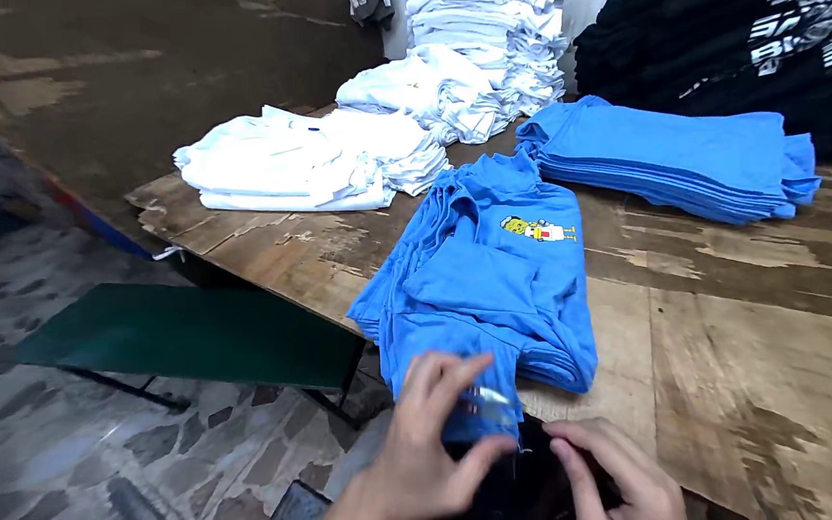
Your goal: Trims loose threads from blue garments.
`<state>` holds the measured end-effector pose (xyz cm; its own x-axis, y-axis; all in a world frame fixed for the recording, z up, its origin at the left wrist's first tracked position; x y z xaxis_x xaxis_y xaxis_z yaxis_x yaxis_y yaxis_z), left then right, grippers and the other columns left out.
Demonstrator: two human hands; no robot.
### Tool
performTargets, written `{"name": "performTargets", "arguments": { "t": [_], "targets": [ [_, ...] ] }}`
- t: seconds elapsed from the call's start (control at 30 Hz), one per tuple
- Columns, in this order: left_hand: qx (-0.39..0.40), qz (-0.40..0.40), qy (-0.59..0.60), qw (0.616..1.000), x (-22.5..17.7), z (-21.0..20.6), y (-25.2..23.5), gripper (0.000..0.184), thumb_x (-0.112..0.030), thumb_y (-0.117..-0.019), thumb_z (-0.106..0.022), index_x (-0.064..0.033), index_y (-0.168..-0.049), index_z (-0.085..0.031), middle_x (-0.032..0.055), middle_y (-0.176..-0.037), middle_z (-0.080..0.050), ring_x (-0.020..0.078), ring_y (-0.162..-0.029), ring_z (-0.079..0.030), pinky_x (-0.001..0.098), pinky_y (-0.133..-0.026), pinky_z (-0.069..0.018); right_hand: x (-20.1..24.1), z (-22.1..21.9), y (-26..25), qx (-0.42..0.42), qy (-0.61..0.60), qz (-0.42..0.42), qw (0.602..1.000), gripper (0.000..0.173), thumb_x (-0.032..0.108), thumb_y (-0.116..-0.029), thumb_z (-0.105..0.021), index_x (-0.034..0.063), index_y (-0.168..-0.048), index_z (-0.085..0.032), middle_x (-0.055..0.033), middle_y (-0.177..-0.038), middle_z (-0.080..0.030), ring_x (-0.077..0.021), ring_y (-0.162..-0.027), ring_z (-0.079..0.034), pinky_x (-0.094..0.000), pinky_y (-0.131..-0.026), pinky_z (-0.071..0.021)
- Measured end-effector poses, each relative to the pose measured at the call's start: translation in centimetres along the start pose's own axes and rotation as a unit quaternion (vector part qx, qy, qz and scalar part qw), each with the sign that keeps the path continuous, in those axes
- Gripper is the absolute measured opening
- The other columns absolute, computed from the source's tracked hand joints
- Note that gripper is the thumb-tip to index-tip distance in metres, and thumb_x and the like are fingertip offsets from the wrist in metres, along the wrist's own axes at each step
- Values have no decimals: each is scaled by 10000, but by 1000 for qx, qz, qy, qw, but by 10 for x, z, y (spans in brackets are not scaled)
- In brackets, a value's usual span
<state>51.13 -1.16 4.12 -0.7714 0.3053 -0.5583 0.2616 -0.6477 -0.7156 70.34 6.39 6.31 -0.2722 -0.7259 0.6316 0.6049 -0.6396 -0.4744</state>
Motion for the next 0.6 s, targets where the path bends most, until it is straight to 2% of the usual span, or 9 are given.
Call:
{"name": "performTargets", "arguments": {
  "t": [0.07, 0.17, 0.27, 0.33, 0.4, 0.47, 0.53, 0.57, 0.6],
  "targets": [
    [-1, -44, -51, 998, -4, -3, 30, 446, -452, -904, -724, -245, -1288, -630, 4, -996, -613, 148, -932, -587, 339, -856, -478, 1, -11, 0, -29, -36, 9, 999, 188, 135, -923, -732, 21, -1069, -759, -117, -1033, -707, -97, -906, -689, -218, -791, -600],
    [-36, -61, -49, 996, -4, 5, 42, 152, -252, -950, -627, -256, -1084, -698, -48, -933, -596, 92, -875, -554, 277, -821, -445, 7, -30, 0, -64, -19, 59, 996, 322, 288, -875, -813, 106, -1134, -753, -103, -1128, -666, -106, -1034, -641, -232, -893, -560],
    [-25, -51, 15, 998, -7, 11, 27, 126, -212, -997, -607, -229, -1055, -716, -71, -1071, -715, 69, -910, -606, 273, -820, -463, 10, -39, -3, -155, -58, 105, 981, 192, 199, -880, -778, 134, -1060, -762, -65, -1114, -670, -93, -1078, -652, -214, -942, -570],
    [-15, -27, 65, 997, -6, 11, 11, 129, -184, -1022, -580, -171, -1039, -708, -57, -963, -721, 55, -848, -624, 254, -787, -501, 10, -42, -11, -191, -154, 117, 962, 149, 55, -888, -727, 89, -1030, -756, -52, -1080, -730, -109, -1045, -706, -238, -906, -615],
    [-9, 34, 106, 994, 1, 10, -3, 138, -156, -1021, -573, -126, -1056, -703, -48, -918, -705, 9, -804, -633, 178, -729, -545, 2, -49, -24, -169, -282, 67, 942, 175, 19, -959, -671, 20, -1125, -725, -43, -1023, -773, -98, -937, -742, -243, -810, -637],
    [3, 102, 153, 983, 13, 4, -15, 140, -106, -996, -595, -92, -1086, -701, -37, -916, -721, 13, -778, -658, 171, -680, -561, -5, -55, -36, -137, -351, 31, 926, 270, 112, -1027, -603, -23, -1261, -621, -44, -989, -736, -85, -873, -701, -233, -767, -600],
    [22, 156, 186, 970, 25, -4, -23, 149, -93, -979, -617, -94, -1102, -701, -20, -879, -723, 57, -754, -676, 208, -664, -574, -2, -56, -36, -97, -298, 61, 948, 459, 309, -983, -705, 27, -1330, -601, -40, -1091, -654, -66, -930, -638, -208, -774, -563],
    [31, 169, 195, 966, 27, -7, -25, 158, -89, -970, -629, -95, -1110, -703, -16, -871, -723, 69, -750, -679, 217, -665, -576, 1, -52, -31, -106, -215, 79, 968, 467, 347, -931, -769, 76, -1298, -669, -43, -1126, -649, -55, -964, -636, -189, -806, -566],
    [38, 176, 200, 963, 28, -8, -25, 165, -81, -959, -642, -96, -1113, -703, -15, -868, -728, 72, -747, -683, 219, -664, -579, 5, -43, -23, -132, -125, 98, 978, 330, 321, -930, -766, 148, -1210, -736, -19, -1092, -672, -51, -977, -638, -210, -880, -545]
  ]
}}
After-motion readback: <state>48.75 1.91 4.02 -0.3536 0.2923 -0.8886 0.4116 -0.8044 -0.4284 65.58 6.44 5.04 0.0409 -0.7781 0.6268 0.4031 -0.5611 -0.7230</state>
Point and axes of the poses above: each hand's wrist, its own y-axis away from the middle knuckle, its own z-axis out of the back of the hand, x = y × z, the point moved 8 cm from there along -y, towards the middle knuckle
